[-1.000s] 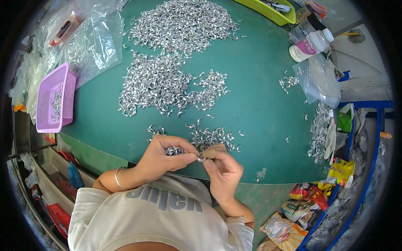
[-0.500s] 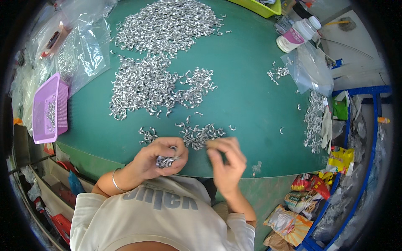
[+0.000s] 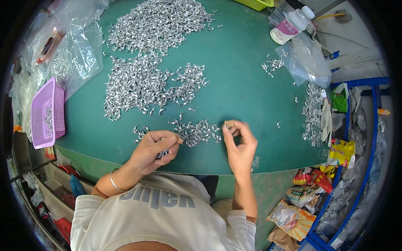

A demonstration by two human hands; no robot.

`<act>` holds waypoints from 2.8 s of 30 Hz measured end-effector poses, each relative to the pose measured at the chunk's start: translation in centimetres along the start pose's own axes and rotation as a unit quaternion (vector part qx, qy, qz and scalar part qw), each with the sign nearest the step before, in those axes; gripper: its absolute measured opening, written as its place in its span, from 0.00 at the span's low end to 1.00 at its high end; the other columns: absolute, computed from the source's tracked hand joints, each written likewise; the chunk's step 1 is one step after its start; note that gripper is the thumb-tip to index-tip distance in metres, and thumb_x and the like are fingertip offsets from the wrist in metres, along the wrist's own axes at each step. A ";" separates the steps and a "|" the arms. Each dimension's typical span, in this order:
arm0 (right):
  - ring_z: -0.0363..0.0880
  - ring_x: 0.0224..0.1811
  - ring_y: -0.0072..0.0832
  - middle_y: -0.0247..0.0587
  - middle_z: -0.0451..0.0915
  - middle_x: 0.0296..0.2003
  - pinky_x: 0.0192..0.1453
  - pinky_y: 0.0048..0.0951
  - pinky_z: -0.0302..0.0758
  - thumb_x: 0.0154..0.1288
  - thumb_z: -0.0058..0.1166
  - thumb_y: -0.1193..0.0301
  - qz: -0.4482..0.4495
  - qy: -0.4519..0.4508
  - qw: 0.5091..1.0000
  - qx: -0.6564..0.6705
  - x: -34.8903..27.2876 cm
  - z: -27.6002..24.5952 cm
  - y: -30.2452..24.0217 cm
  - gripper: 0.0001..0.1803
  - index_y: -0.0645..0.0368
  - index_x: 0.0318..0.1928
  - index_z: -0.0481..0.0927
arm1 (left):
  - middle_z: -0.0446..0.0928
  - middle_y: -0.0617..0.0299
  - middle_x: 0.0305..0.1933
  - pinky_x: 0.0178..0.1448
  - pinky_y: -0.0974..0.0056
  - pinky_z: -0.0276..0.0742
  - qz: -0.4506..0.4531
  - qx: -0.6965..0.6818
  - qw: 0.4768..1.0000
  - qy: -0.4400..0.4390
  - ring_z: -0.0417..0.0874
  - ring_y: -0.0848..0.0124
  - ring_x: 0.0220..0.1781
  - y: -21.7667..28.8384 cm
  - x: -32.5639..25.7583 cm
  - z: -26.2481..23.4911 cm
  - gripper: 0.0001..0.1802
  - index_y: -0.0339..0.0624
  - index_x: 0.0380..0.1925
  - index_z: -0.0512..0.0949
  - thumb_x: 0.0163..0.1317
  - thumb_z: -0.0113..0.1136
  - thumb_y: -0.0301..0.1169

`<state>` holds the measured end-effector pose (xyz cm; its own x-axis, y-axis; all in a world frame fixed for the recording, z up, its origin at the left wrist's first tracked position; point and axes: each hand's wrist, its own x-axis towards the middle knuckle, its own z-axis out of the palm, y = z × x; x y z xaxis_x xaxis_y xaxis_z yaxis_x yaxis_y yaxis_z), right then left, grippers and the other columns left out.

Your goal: The person picks up metal components from a pile on a green workbench, joins them together by hand, and places the assembled items into a purple tray.

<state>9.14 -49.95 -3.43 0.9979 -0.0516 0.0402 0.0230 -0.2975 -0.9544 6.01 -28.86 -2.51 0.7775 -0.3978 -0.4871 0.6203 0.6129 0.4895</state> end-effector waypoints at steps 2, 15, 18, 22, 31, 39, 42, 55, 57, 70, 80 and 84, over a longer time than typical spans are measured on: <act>0.73 0.36 0.20 0.40 0.77 0.34 0.41 0.21 0.68 0.57 0.52 0.80 0.113 -0.029 0.958 0.262 -1.4 0.5 -0.8 0.07 0.68 0.37 0.75 | 0.68 0.65 0.19 0.15 0.77 0.50 0.001 0.044 0.999 0.003 0.61 0.81 0.15 0.0 -0.1 0.3 0.08 0.33 0.35 0.76 0.59 0.54 0.27; 0.76 0.40 0.27 0.47 0.77 0.38 0.45 0.25 0.72 0.56 0.47 0.87 0.099 -0.066 0.934 0.338 -4.8 3.6 -3.1 0.10 0.71 0.40 0.72 | 0.73 0.65 0.23 0.30 0.74 0.66 0.265 0.367 0.891 0.040 0.69 0.81 0.25 -0.2 -0.6 1.6 0.08 0.36 0.31 0.80 0.48 0.61 0.20; 0.75 0.41 0.26 0.47 0.77 0.38 0.45 0.25 0.72 0.56 0.47 0.88 0.066 -0.050 0.951 0.298 -4.9 3.7 -3.3 0.10 0.71 0.40 0.72 | 0.74 0.63 0.23 0.31 0.74 0.66 0.264 0.359 0.894 0.042 0.71 0.80 0.26 -0.1 -0.7 1.7 0.07 0.35 0.29 0.80 0.48 0.62 0.19; 0.75 0.39 0.25 0.46 0.76 0.37 0.43 0.24 0.72 0.56 0.48 0.87 0.053 -0.047 0.959 0.274 -5.0 3.7 -3.4 0.09 0.71 0.40 0.72 | 0.75 0.63 0.24 0.30 0.74 0.66 0.266 0.329 0.906 0.030 0.71 0.80 0.26 -0.1 -0.8 1.7 0.05 0.34 0.28 0.80 0.48 0.62 0.19; 0.75 0.36 0.24 0.43 0.77 0.37 0.39 0.24 0.72 0.57 0.49 0.85 0.137 -0.075 0.911 0.381 -4.8 3.6 -3.6 0.10 0.69 0.41 0.73 | 0.77 0.62 0.27 0.28 0.76 0.65 0.234 0.315 0.919 0.025 0.71 0.81 0.26 0.3 -1.1 1.8 0.03 0.34 0.27 0.79 0.51 0.61 0.21; 0.75 0.36 0.23 0.43 0.77 0.38 0.40 0.24 0.72 0.57 0.50 0.84 0.117 -0.087 0.912 0.383 -4.8 3.6 -3.6 0.10 0.70 0.41 0.74 | 0.75 0.64 0.25 0.23 0.76 0.63 0.177 0.278 0.944 0.014 0.69 0.81 0.22 0.6 -1.3 1.8 0.04 0.34 0.27 0.79 0.54 0.60 0.24; 0.74 0.36 0.23 0.42 0.77 0.37 0.40 0.23 0.72 0.56 0.51 0.84 0.104 -0.066 0.935 0.332 -4.9 3.6 -3.4 0.10 0.70 0.40 0.75 | 0.71 0.67 0.21 0.18 0.78 0.55 0.031 0.150 0.988 -0.017 0.64 0.83 0.19 0.8 -1.2 1.4 0.06 0.35 0.29 0.78 0.57 0.58 0.28; 0.68 0.36 0.26 0.41 0.71 0.32 0.40 0.23 0.66 0.49 0.55 0.86 -0.021 -0.053 0.991 0.122 -4.3 3.8 -4.2 0.09 0.69 0.35 0.76 | 0.68 0.66 0.23 0.13 0.79 0.48 -0.150 -0.078 0.975 -0.141 0.62 0.82 0.18 0.0 0.0 -0.1 0.11 0.37 0.35 0.73 0.61 0.53 0.35; 0.68 0.37 0.27 0.40 0.71 0.33 0.40 0.24 0.66 0.49 0.56 0.86 -0.052 -0.065 0.992 0.095 -4.3 4.0 -4.2 0.09 0.69 0.33 0.76 | 0.69 0.66 0.23 0.12 0.79 0.48 -0.136 -0.058 0.983 -0.111 0.63 0.82 0.18 0.6 -0.3 0.4 0.12 0.38 0.32 0.73 0.63 0.50 0.36; 0.68 0.34 0.26 0.40 0.73 0.31 0.38 0.22 0.65 0.47 0.58 0.85 -0.030 -0.059 0.989 0.131 -3.5 5.4 -4.6 0.07 0.70 0.31 0.77 | 0.67 0.68 0.23 0.13 0.79 0.48 -0.123 -0.094 0.979 -0.134 0.61 0.83 0.18 1.1 -0.8 0.1 0.14 0.39 0.32 0.72 0.65 0.47 0.41; 0.67 0.33 0.30 0.41 0.73 0.29 0.34 0.25 0.65 0.44 0.62 0.80 -0.134 -0.029 0.988 0.069 -3.6 5.2 -4.6 0.10 0.70 0.29 0.77 | 0.66 0.65 0.21 0.13 0.78 0.49 -0.096 -0.077 0.985 -0.123 0.59 0.83 0.15 1.2 -1.3 0.4 0.17 0.36 0.30 0.71 0.63 0.49 0.41; 0.67 0.33 0.30 0.41 0.73 0.29 0.34 0.26 0.65 0.45 0.63 0.78 -0.142 -0.032 0.987 0.068 -3.5 5.3 -4.7 0.10 0.70 0.29 0.77 | 0.65 0.66 0.20 0.14 0.78 0.48 -0.088 -0.048 0.985 -0.142 0.59 0.83 0.15 1.3 -1.3 0.2 0.16 0.37 0.29 0.71 0.61 0.52 0.41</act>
<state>5.85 -43.37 -0.65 0.9518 0.0767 0.2971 0.3059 -0.1599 -0.9385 5.77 -27.66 -1.14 0.6642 -0.6710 -0.3294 0.7466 0.5730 0.3382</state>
